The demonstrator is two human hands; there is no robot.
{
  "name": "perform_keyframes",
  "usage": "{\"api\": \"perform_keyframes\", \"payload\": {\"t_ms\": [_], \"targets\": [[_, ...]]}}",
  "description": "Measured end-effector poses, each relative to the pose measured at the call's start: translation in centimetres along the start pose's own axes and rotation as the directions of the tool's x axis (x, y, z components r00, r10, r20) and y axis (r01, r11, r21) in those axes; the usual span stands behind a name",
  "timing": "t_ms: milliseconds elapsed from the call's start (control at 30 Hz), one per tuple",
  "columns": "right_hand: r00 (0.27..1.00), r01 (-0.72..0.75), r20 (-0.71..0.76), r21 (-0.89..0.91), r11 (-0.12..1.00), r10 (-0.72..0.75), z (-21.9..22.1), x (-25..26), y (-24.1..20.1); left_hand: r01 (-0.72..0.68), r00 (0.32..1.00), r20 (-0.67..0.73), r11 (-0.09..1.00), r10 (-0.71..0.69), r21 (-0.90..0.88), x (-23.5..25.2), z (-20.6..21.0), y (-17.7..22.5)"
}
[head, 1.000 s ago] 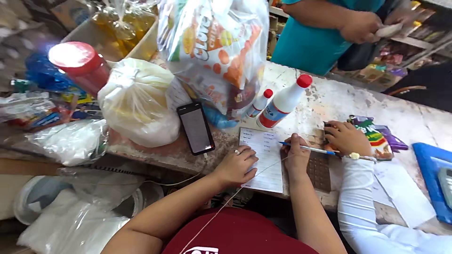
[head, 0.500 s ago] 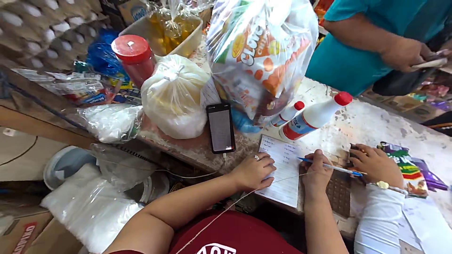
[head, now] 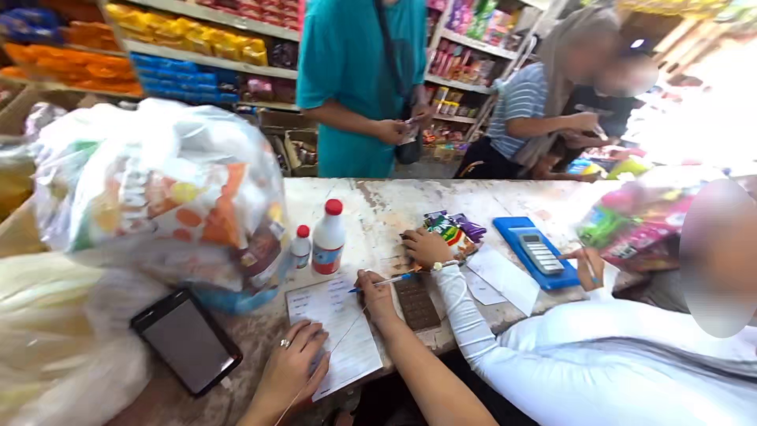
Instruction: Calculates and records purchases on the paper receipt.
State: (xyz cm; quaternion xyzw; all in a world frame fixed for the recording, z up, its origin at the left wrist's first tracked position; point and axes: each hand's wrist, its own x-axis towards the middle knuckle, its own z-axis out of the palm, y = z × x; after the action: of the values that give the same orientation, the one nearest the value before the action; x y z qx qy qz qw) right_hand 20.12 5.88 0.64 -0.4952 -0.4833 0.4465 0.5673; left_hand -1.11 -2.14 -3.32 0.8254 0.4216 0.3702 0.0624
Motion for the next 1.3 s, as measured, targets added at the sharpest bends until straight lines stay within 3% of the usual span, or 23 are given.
{"api": "perform_keyframes", "payload": {"t_ms": [467, 600, 700, 767, 800, 867, 933, 1033, 1100, 1133, 1167, 1300], "targets": [[1.0, -0.003, 0.026, 0.071, 0.997, 0.001, -0.1, 0.1, 0.2, -0.025, 1.0, -0.012, 0.999, 0.025, 0.03, -0.3, 0.4, -0.5], [1.0, 0.002, 0.031, 0.079, 0.997, -0.004, -0.2, 0.1, 0.2, -0.073, 0.994, -0.084, 0.997, 0.073, 0.001, -0.3, 0.1, -0.3], [0.999, 0.024, 0.036, 0.092, 0.995, -0.027, -0.2, 0.1, 0.4, -0.163, 0.978, -0.173, 0.952, 0.12, -0.258, -1.0, -1.1, 0.5], [0.999, 0.026, 0.04, 0.088, 0.996, -0.029, -0.2, 0.0, 0.4, -0.096, 0.994, -0.022, 0.807, 0.103, -0.582, -1.9, -3.3, 2.1], [0.999, 0.023, 0.042, 0.085, 0.996, -0.027, -0.2, 0.0, 0.3, 0.019, 0.987, 0.123, 0.686, 0.104, -0.728, -2.4, -4.6, 2.8], [0.999, 0.017, 0.037, 0.066, 0.998, -0.019, -0.1, -0.1, 0.2, 0.364, 0.869, 0.462, 0.406, 0.176, -0.838, -3.4, -6.3, 3.1], [0.999, 0.026, 0.035, 0.038, 0.999, -0.027, 0.0, -0.1, 0.2, 0.631, 0.696, 0.667, 0.218, 0.264, -0.744, -4.9, -5.5, 1.7], [0.999, 0.028, 0.039, -0.011, 1.0, -0.027, 0.2, -0.2, 0.3, 0.777, 0.63, 0.757, -0.113, 0.174, -0.62, -7.9, -2.9, 0.5], [0.999, 0.032, 0.032, -0.018, 0.999, -0.032, 0.1, 0.0, 0.7, 0.761, 0.608, 0.785, -0.368, 0.118, -0.534, -9.0, -1.5, 1.1], [0.999, 0.034, 0.034, -0.02, 0.999, -0.033, -0.1, 0.1, 0.9, 0.759, 0.587, 0.801, -0.421, 0.115, -0.496, -9.3, -0.7, 1.3], [0.999, 0.035, 0.04, -0.023, 0.999, -0.034, -0.1, 0.1, 1.0, 0.79, 0.552, 0.821, -0.407, 0.144, -0.459, -9.4, 0.0, 1.5], [0.999, -0.006, 0.054, -0.046, 0.999, 0.009, 0.0, -0.2, 1.0, 0.928, 0.363, 0.894, -0.183, 0.262, -0.324, -7.1, 1.4, 2.6]]}}
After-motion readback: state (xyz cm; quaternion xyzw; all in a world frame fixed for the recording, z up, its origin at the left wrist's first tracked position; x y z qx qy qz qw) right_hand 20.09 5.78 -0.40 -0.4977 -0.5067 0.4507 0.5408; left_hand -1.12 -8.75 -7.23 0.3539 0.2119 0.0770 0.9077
